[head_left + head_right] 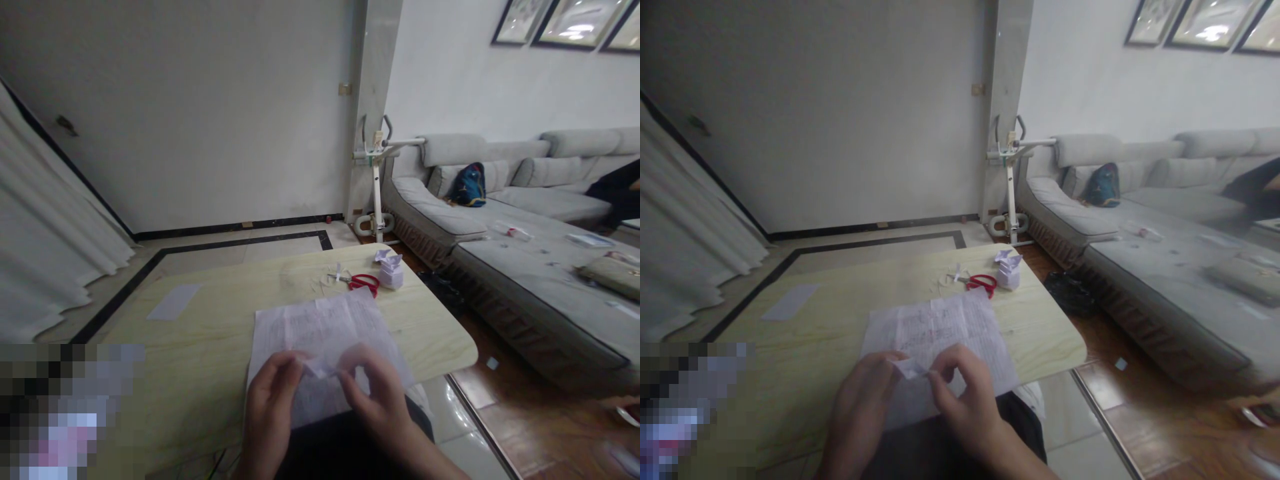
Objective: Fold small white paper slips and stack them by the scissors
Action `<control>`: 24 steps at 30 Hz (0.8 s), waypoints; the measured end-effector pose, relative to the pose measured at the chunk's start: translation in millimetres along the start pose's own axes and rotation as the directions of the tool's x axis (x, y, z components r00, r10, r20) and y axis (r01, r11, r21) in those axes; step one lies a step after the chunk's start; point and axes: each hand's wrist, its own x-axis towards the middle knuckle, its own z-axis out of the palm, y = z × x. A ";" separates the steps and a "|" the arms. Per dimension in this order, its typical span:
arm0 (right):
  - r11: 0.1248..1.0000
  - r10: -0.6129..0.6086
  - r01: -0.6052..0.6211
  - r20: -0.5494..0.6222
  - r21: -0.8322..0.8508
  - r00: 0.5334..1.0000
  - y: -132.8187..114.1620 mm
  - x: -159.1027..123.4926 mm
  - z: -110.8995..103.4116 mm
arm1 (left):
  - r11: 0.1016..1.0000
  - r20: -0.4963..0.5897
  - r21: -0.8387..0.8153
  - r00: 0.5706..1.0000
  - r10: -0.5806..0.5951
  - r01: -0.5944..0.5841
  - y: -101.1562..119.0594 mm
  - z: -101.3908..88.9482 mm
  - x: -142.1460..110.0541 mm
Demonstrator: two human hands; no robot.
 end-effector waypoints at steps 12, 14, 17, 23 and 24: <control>0.999 -0.010 0.011 -0.050 0.034 0.999 2.6 -3.6 6.3 | 0.986 0.103 -0.133 0.991 -0.084 0.098 -1.9 0.8 -0.3; 0.998 -0.055 0.057 -0.043 0.034 0.998 2.0 -3.2 4.1 | 0.987 0.190 -0.119 0.978 -0.086 0.110 -3.4 -2.4 -1.7; 0.996 -0.078 0.079 -0.027 0.046 0.997 0.5 -3.4 2.4 | 0.988 0.223 -0.085 0.969 -0.110 0.131 -1.5 -3.3 -3.8; 0.995 -0.026 0.030 -0.039 0.095 0.999 3.2 -7.9 6.4 | 0.996 0.255 -0.042 0.965 -0.067 0.080 2.7 -5.4 -2.7; 0.994 -0.016 0.021 -0.043 0.104 0.999 3.9 -8.4 6.6 | 0.998 0.277 -0.019 0.959 -0.054 0.061 2.5 -6.3 -2.0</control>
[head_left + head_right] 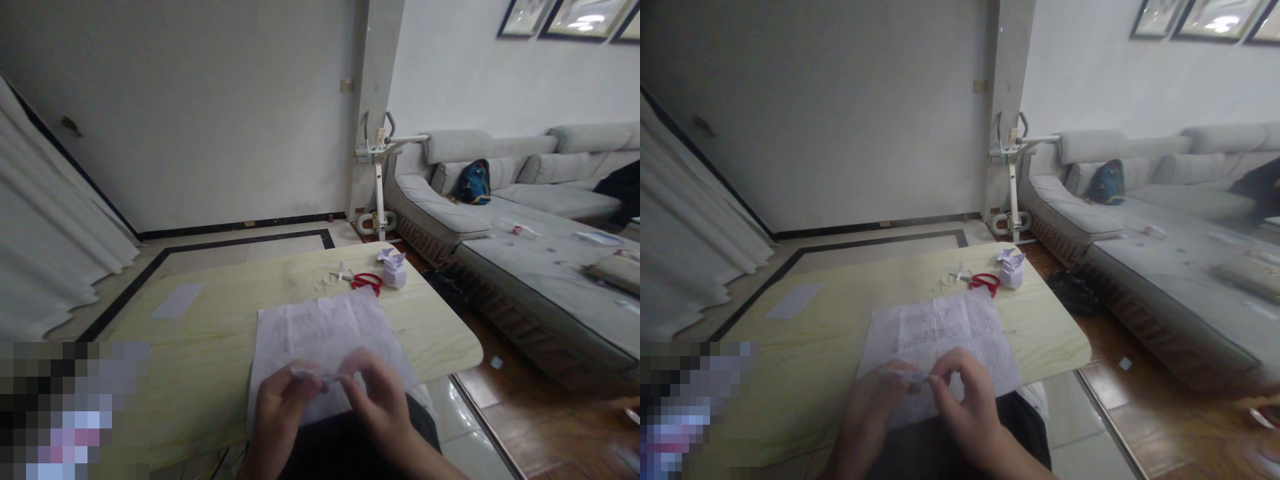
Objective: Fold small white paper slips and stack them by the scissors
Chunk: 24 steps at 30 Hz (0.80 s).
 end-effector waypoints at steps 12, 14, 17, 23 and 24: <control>0.991 -0.119 0.128 0.180 -0.039 0.976 -8.6 10.4 -11.7 | 0.944 -0.001 0.114 0.950 0.313 -0.311 -0.1 3.3 -1.4; 0.985 -0.155 0.167 0.186 -0.049 0.970 -7.7 8.9 -14.0 | 0.924 0.016 0.193 0.942 0.335 -0.332 -0.1 0.3 -1.2; 0.969 -0.216 0.234 0.199 -0.075 0.956 -6.4 6.8 -16.9 | 0.874 0.032 0.305 0.921 0.388 -0.379 2.1 -4.7 -2.1; 0.960 -0.221 0.257 0.263 -0.111 0.939 -5.1 6.6 -18.5 | 0.783 0.071 0.366 0.854 0.515 -0.503 11.8 -6.9 -5.8; 0.959 -0.223 0.260 0.271 -0.110 0.936 -5.1 7.0 -18.6 | 0.780 0.082 0.360 0.851 0.519 -0.511 12.8 -6.7 -6.0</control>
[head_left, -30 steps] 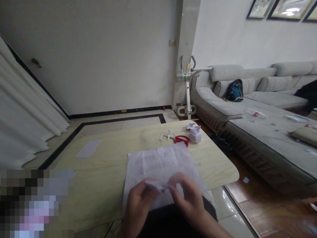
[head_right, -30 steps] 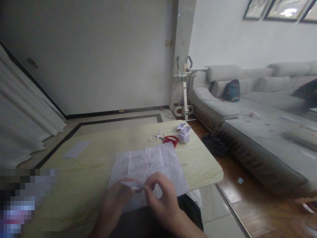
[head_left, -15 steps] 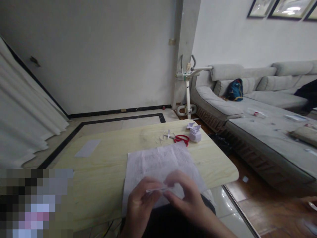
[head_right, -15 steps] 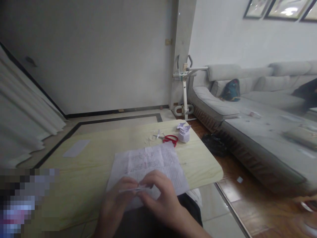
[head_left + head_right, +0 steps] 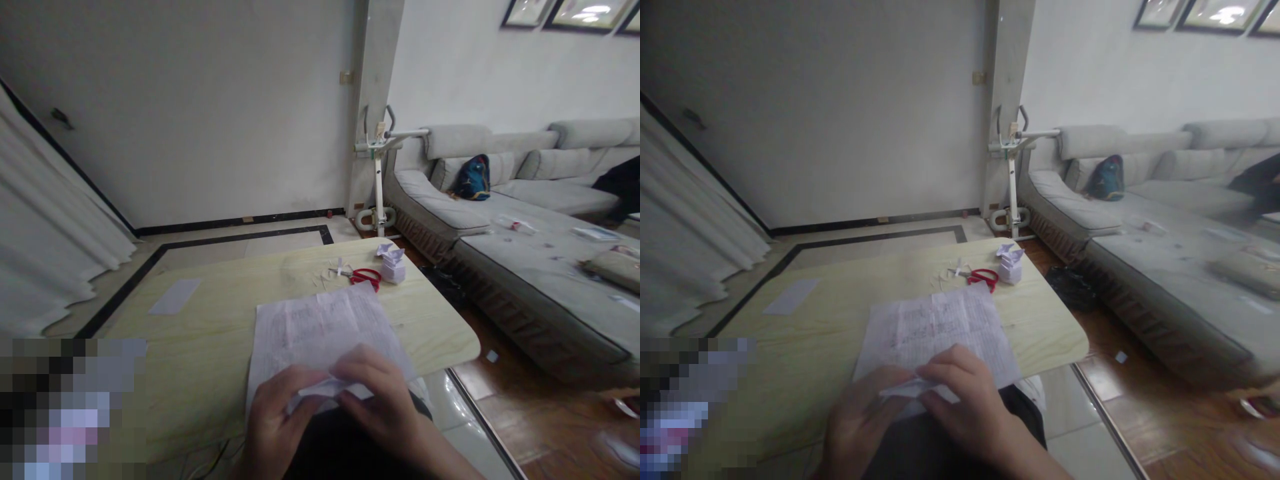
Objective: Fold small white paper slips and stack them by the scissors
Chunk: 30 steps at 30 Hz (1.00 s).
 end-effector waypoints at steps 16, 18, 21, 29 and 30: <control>1.000 -0.003 0.002 -0.008 -0.005 1.000 -4.3 4.0 -0.6 | 0.996 0.035 -0.047 0.997 -0.068 0.070 2.5 1.6 -0.5; 1.000 0.027 -0.027 -0.005 -0.014 1.000 -4.7 3.3 -0.3 | 0.996 0.043 -0.029 0.996 -0.081 0.083 0.6 2.2 -1.3; 0.997 0.053 -0.056 -0.054 -0.059 0.997 -7.2 2.3 -0.9 | 0.995 0.011 0.057 0.996 -0.085 0.084 -2.2 4.0 -2.7; 0.965 0.002 0.000 0.007 -0.261 1.000 -11.2 5.8 -2.4 | 0.977 0.035 0.211 0.999 0.017 -0.024 -8.4 6.9 -4.8; 0.960 -0.003 0.006 0.010 -0.279 1.000 -11.1 6.3 -1.8 | 0.975 0.038 0.221 0.999 0.031 -0.038 -9.8 7.0 -5.6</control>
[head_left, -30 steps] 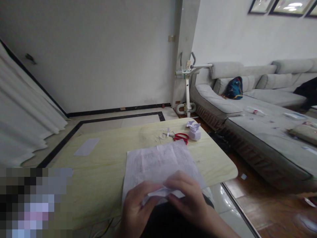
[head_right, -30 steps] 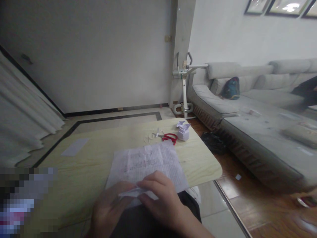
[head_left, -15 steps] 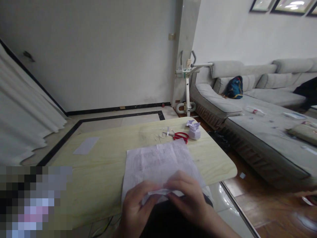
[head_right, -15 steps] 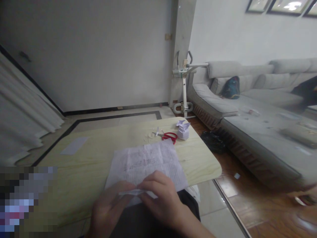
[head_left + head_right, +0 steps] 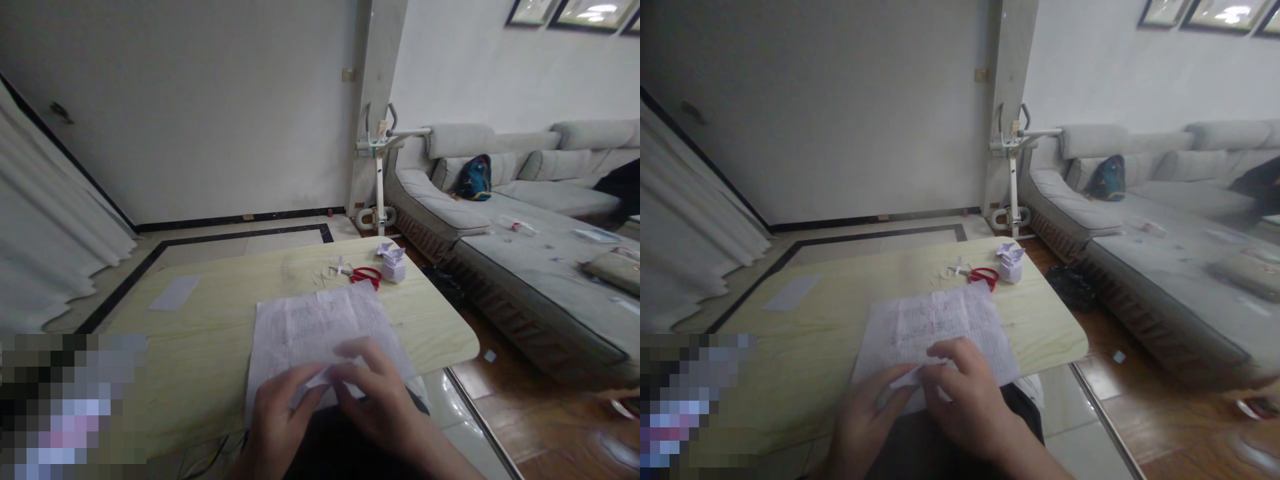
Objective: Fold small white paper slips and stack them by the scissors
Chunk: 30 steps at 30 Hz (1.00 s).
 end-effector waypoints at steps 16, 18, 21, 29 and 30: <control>1.000 0.008 -0.008 0.044 0.011 0.999 1.7 -0.5 2.6 | 1.000 0.068 -0.008 0.998 0.008 -0.007 -4.8 0.1 -3.4; 0.999 0.027 -0.028 0.064 0.018 0.998 1.1 -0.5 2.9 | 1.000 0.074 -0.025 0.997 0.008 -0.006 -4.8 0.9 -3.6; 0.999 0.050 -0.052 0.099 0.014 0.994 1.4 -1.8 4.7 | 0.999 0.087 -0.031 0.996 -0.007 0.009 -5.8 2.0 -3.3; 1.000 0.026 -0.025 0.137 -0.005 0.990 0.0 0.4 5.3 | 0.998 0.123 -0.057 0.992 -0.005 0.012 -9.2 -1.6 -0.9; 1.000 0.026 -0.026 0.147 -0.002 0.989 -0.5 1.1 5.1 | 0.998 0.118 -0.059 0.993 0.010 -0.003 -8.4 -2.2 -0.2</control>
